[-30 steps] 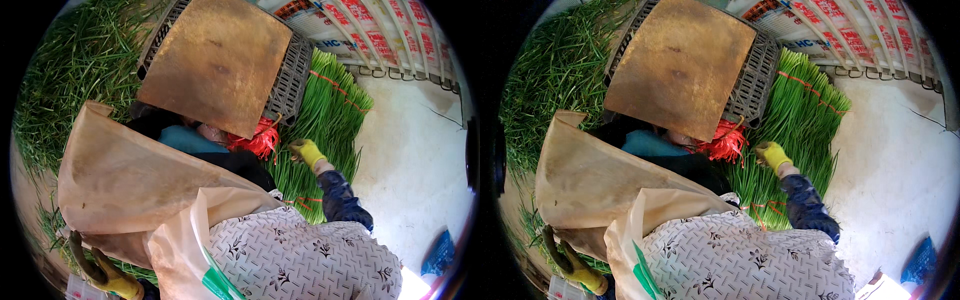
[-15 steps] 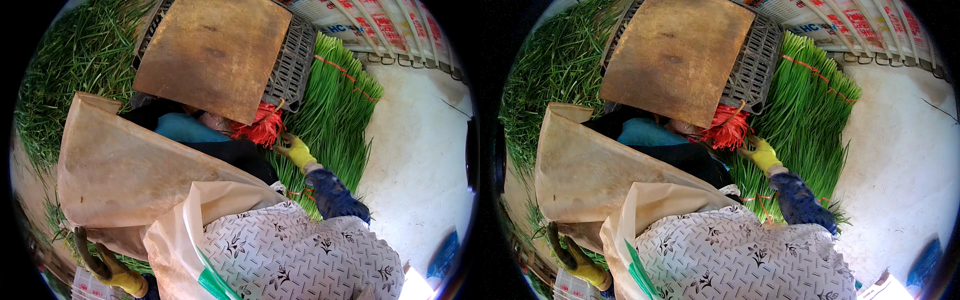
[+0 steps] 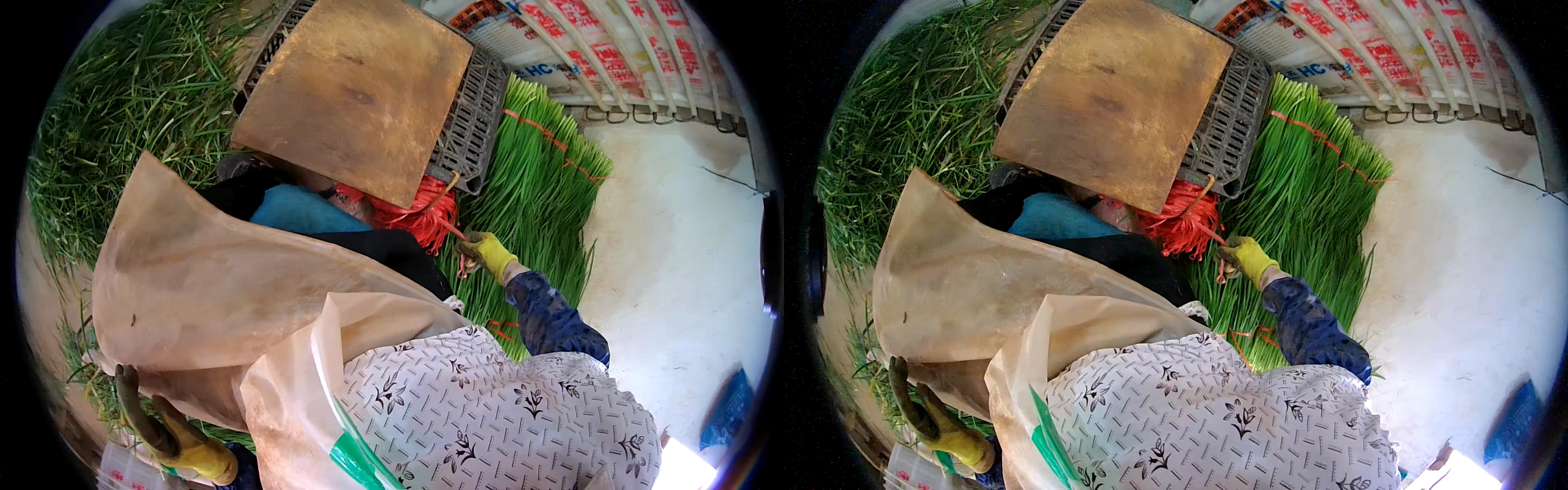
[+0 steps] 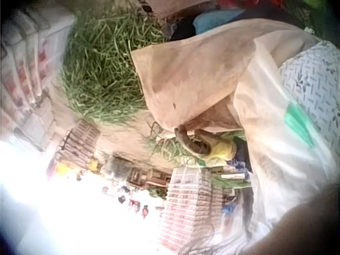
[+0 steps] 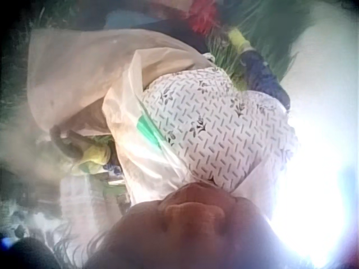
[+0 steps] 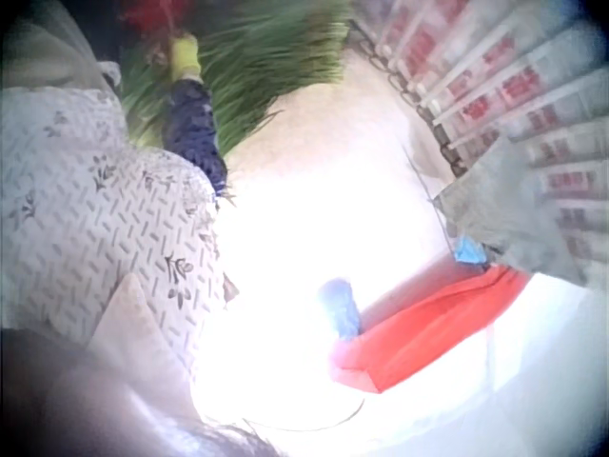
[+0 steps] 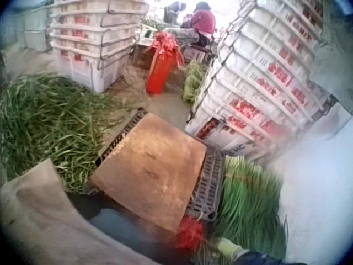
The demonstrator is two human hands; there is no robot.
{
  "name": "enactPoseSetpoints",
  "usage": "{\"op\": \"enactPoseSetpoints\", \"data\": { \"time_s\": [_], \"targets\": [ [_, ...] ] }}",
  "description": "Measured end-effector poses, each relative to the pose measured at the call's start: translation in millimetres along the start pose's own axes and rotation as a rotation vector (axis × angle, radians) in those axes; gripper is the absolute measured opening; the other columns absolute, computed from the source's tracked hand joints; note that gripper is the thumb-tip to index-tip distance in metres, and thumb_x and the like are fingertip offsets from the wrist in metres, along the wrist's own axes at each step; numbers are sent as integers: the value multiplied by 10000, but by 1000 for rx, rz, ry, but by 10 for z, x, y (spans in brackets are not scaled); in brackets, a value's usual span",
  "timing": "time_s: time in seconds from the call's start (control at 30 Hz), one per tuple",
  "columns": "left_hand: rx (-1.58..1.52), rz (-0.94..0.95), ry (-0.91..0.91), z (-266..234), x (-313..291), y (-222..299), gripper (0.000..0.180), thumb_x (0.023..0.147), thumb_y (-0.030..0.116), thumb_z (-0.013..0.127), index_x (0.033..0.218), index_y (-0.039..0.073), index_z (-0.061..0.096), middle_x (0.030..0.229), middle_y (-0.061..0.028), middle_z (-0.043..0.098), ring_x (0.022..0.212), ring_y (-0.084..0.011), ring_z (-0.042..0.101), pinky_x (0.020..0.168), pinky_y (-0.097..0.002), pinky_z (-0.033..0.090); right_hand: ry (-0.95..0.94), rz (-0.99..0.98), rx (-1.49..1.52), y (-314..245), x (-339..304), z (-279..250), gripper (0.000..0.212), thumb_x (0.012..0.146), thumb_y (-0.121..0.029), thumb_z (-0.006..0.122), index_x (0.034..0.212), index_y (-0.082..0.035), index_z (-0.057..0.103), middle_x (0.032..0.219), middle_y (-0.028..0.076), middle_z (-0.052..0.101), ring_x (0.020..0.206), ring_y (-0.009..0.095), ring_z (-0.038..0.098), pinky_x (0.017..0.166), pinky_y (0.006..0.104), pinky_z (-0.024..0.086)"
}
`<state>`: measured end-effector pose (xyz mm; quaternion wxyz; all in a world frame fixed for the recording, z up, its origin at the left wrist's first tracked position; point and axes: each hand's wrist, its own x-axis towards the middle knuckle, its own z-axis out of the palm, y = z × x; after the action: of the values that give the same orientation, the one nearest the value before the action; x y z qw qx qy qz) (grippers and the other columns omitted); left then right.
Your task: The person bunches green onions together by hand, secures them with a red tie, and places them into a crate.
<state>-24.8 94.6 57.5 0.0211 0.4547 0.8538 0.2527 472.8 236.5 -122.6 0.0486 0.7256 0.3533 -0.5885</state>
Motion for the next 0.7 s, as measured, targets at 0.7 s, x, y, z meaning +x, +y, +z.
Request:
{"op": "enactPoseSetpoints", "data": {
  "time_s": [0.7],
  "targets": [
    [-36, -1, 198, -10, 167, -265, 253, 947, 148, 584, 1119, -34, 613, 1078, -138, 656, 981, -234, 623, 844, -345, 512, 1046, 164, 109, 1639, -1196, -2946, 287, 879, -437, 565, 975, -174, 627, 908, 56, 624, 808, 223, 593, 693, 377, 482]
  ]
}}
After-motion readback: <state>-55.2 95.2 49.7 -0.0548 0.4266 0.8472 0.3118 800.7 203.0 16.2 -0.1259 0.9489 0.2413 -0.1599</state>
